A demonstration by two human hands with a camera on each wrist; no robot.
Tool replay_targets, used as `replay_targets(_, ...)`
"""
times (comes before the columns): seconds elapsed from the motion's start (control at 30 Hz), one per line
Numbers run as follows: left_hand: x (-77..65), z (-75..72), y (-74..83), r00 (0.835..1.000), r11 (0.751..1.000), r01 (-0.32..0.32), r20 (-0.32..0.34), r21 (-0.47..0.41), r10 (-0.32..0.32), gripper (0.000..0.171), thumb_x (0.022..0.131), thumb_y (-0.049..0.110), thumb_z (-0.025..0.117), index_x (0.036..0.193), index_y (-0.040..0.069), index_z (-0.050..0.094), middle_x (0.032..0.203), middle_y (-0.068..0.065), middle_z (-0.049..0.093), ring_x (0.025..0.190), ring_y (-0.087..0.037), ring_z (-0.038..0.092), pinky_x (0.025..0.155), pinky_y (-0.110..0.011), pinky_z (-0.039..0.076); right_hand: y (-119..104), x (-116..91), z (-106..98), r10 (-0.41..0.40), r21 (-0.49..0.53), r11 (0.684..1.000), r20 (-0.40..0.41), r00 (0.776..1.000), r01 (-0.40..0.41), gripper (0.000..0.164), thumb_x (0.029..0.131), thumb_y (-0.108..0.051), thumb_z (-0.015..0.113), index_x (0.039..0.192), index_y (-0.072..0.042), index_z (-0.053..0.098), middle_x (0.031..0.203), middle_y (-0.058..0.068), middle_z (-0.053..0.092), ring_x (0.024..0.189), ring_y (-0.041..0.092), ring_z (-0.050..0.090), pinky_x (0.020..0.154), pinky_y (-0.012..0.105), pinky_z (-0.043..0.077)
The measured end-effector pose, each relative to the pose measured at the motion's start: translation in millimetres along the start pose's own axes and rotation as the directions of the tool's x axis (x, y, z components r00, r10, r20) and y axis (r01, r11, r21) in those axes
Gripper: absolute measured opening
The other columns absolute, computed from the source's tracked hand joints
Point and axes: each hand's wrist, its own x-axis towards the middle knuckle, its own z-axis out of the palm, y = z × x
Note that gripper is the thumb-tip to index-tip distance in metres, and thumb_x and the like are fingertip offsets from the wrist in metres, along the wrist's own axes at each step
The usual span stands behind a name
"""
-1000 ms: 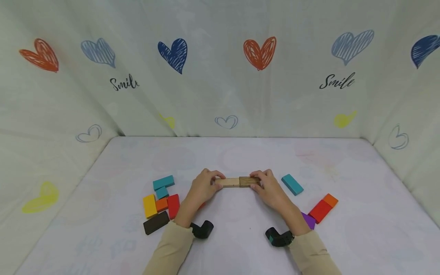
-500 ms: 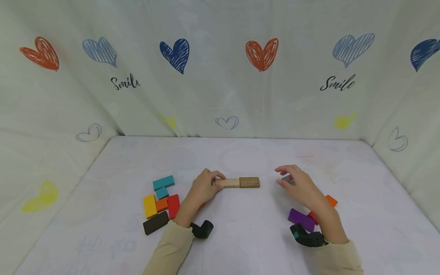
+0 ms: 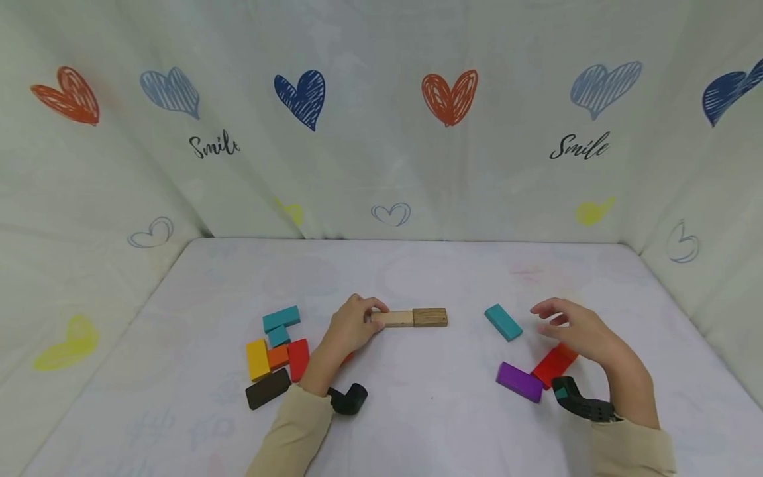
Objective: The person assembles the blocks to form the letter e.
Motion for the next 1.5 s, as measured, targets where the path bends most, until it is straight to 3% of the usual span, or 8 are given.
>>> replay_targets(0.27,-1.7,0.5,-0.4,1.0,1.0,0.013,0.0,-0.001,-0.013,0.022,0.083,0.015,0.069,0.104,0.019,0.067,0.087,-0.007,0.05,0.075,-0.018,0.047,0.064,-0.028,0.038,32,-4,-8,0.078,0.059,0.995,0.101,0.992,-0.084,0.036,0.085,-0.007,0.057,0.119,0.004,0.051,0.113,0.024,0.053,0.1,0.033,0.051,0.076,0.04,0.05)
replay_targets(0.43,-2.0,0.9,-0.9,1.0,1.0,0.025,0.002,-0.002,-0.025,0.022,0.083,0.015,0.069,0.104,0.019,0.067,0.089,-0.007,0.051,0.076,-0.018,0.048,0.064,-0.029,0.04,46,-8,-9,0.077,0.104,0.99,0.156,0.985,-0.094,0.04,0.08,0.0,0.056,0.12,0.005,0.052,0.115,0.023,0.053,0.101,0.029,0.05,0.074,0.031,0.047)
replay_targets(0.63,-1.9,0.5,-1.5,1.0,1.0,0.028,0.009,-0.003,-0.028,0.022,0.083,0.016,0.069,0.105,0.02,0.067,0.09,-0.008,0.051,0.076,-0.018,0.048,0.065,-0.029,0.041,60,-11,-12,0.046,0.161,0.984,0.207,0.977,-0.08,0.046,0.077,0.001,0.057,0.123,0.005,0.051,0.115,0.021,0.052,0.099,0.026,0.049,0.073,0.031,0.048)
replay_targets(1.1,-1.9,0.2,-1.6,1.0,1.0,0.017,0.006,-0.015,-0.017,0.021,0.083,0.015,0.069,0.104,0.02,0.067,0.088,-0.007,0.05,0.075,-0.018,0.047,0.063,-0.027,0.038,67,-10,-8,0.029,0.181,0.981,0.22,0.975,-0.07,0.045,0.078,-0.001,0.059,0.122,0.003,0.052,0.105,0.012,0.053,0.085,0.013,0.046,0.07,0.028,0.046)
replay_targets(1.5,-1.2,-0.5,0.0,1.0,1.0,0.021,0.009,-0.01,-0.021,0.021,0.084,0.015,0.068,0.104,0.02,0.067,0.089,-0.007,0.05,0.076,-0.018,0.047,0.064,-0.028,0.038,69,-10,-10,0.006,0.156,0.987,0.189,0.982,-0.036,0.04,0.077,0.0,0.058,0.116,0.004,0.052,0.094,0.008,0.052,0.08,0.012,0.045,0.066,0.025,0.044)
